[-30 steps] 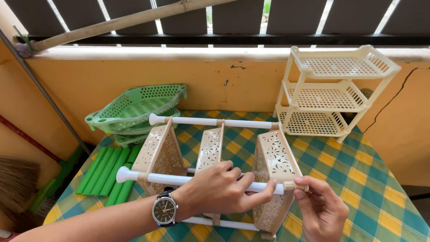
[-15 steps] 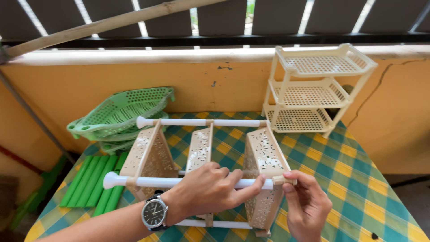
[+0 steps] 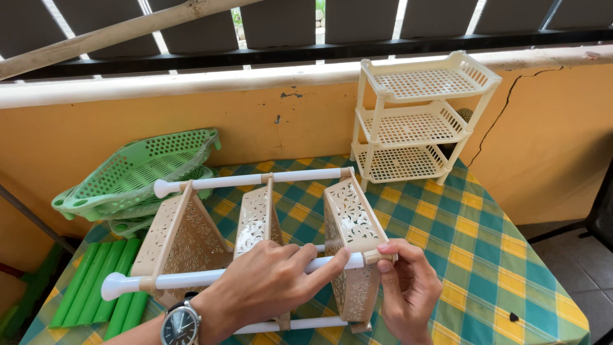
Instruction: The person disassembles a beige plastic storage rack on a table, pulling white plastic tubes out of the basket shelves and separating the baskets. They then assemble a green basket rack by fitting green plastic tubes into the basket corners and sliding baskets onto the tubes.
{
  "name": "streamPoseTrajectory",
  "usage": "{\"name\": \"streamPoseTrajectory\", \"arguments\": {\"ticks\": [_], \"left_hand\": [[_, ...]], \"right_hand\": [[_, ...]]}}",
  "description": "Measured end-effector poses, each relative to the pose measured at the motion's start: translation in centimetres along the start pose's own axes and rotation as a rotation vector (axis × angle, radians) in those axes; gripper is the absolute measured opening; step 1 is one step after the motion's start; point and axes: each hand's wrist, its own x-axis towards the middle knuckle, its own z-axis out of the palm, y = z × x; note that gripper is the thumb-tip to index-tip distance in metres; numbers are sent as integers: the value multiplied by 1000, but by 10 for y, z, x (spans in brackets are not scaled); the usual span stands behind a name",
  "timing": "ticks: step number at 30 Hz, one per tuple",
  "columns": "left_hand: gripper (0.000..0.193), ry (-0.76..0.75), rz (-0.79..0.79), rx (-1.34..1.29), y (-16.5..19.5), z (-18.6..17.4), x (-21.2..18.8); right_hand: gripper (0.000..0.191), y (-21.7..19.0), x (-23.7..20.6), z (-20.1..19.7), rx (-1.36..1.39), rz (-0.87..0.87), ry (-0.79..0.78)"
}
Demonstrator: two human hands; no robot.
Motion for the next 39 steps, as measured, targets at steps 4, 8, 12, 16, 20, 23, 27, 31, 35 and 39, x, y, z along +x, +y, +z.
{"name": "streamPoseTrajectory", "arguments": {"ticks": [4, 8, 12, 16, 20, 23, 27, 31, 35, 39], "left_hand": [[59, -52, -38, -49, 1, -5, -1], [61, -73, -81, -97, 1, -10, 0], [58, -44, -108, -150, 1, -11, 4], [51, -7, -119, -211, 3, -9, 6], [52, -51, -118, -225, 0, -7, 7], [56, -41, -104, -230, 1, -7, 9], [57, -42, -94, -235, 2, -9, 11], [54, -49, -119, -261, 3, -11, 18], [53, -49, -118, -134, 5, -10, 24], [54, 268, -6, 270, 11, 6, 7]], "right_hand": [[16, -7, 5, 4, 46, -48, -54], [16, -13, 11, 10, -27, -187, -97], [26, -21, 13, 15, -90, -101, -35], [44, -32, 2, 27, -222, 19, 84], [53, -35, 3, 43, -171, -105, 86], [52, -38, 5, 46, -218, -98, 111], [48, -42, 7, 45, -283, -125, 102], [47, -39, 9, 36, -236, -100, 38], [58, -27, 15, 14, -156, -97, -116], [79, -8, 13, -17, -93, 21, -249]]}}
